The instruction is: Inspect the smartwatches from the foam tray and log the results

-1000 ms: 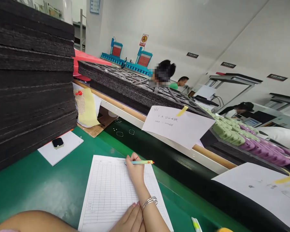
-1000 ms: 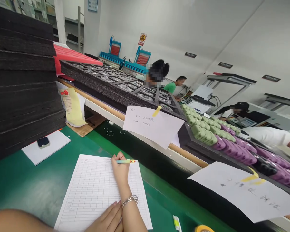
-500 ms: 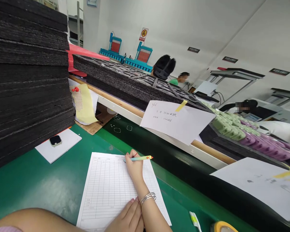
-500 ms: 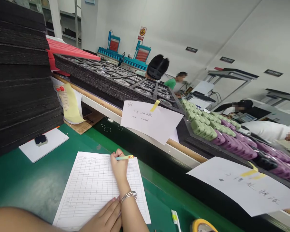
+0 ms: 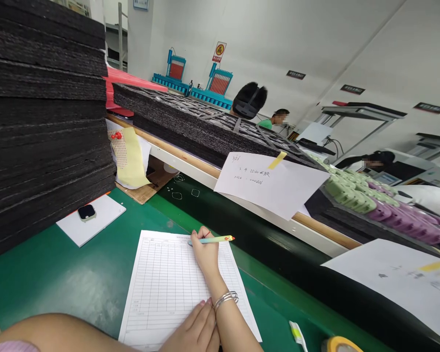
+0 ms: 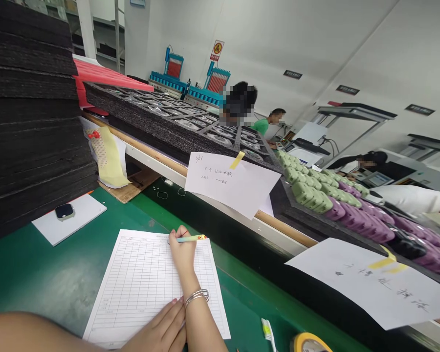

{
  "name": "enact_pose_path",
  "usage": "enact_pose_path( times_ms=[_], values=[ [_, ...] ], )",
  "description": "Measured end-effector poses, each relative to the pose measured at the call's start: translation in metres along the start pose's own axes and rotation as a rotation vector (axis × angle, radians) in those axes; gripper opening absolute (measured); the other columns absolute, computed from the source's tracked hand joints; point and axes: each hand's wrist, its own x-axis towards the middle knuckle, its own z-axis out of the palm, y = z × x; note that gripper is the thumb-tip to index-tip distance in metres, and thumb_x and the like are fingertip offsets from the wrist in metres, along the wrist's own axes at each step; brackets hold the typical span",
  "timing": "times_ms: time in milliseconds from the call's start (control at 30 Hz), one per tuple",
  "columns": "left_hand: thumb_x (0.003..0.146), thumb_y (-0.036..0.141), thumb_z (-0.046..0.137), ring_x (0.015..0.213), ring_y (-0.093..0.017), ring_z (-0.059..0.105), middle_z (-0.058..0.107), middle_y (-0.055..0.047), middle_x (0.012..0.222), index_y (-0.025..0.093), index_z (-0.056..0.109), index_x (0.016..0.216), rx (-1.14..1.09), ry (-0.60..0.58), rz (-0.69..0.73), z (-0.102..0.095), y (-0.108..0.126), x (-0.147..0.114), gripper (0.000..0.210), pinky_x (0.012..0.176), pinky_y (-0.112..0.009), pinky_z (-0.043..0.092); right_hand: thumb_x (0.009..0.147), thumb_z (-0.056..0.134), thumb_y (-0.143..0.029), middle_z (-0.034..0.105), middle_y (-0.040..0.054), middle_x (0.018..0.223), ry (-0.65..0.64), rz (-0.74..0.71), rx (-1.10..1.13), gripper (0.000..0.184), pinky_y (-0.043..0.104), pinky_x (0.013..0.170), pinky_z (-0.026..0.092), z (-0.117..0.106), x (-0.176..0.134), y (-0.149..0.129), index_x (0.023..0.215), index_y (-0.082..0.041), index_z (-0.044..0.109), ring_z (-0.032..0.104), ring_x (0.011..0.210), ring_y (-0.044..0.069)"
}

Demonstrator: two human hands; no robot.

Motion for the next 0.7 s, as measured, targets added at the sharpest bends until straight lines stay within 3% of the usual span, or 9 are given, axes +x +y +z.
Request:
enact_pose_path(
  times_ms=[433,700],
  values=[
    [0.098,0.028,0.044,0.113,-0.026,0.062,0.073,-0.012,0.112,0.005,0.061,0.115,0.021,0.068,0.001,0.0001,0.0002,0.0011,0.033,0.107,-0.039,0.035,0.096,0.06,-0.034,0.067,0.0038,0.099,0.071,-0.002,-0.016,0.023,0.031,0.07,0.057,-0.0022,0.0018,0.0017,0.107,-0.014,0.064,0.066,0.08,0.015],
    [0.099,0.03,0.044,0.117,-0.028,0.06,0.071,-0.016,0.118,0.003,0.058,0.121,0.012,-0.01,0.031,0.0023,0.0013,-0.0028,0.038,0.108,-0.041,0.035,0.096,0.061,-0.033,0.067,0.0033,0.097,0.066,-0.019,-0.035,0.022,0.03,0.068,0.057,-0.0027,0.0017,0.0013,0.106,-0.014,0.064,0.066,0.078,0.015]
  ],
)
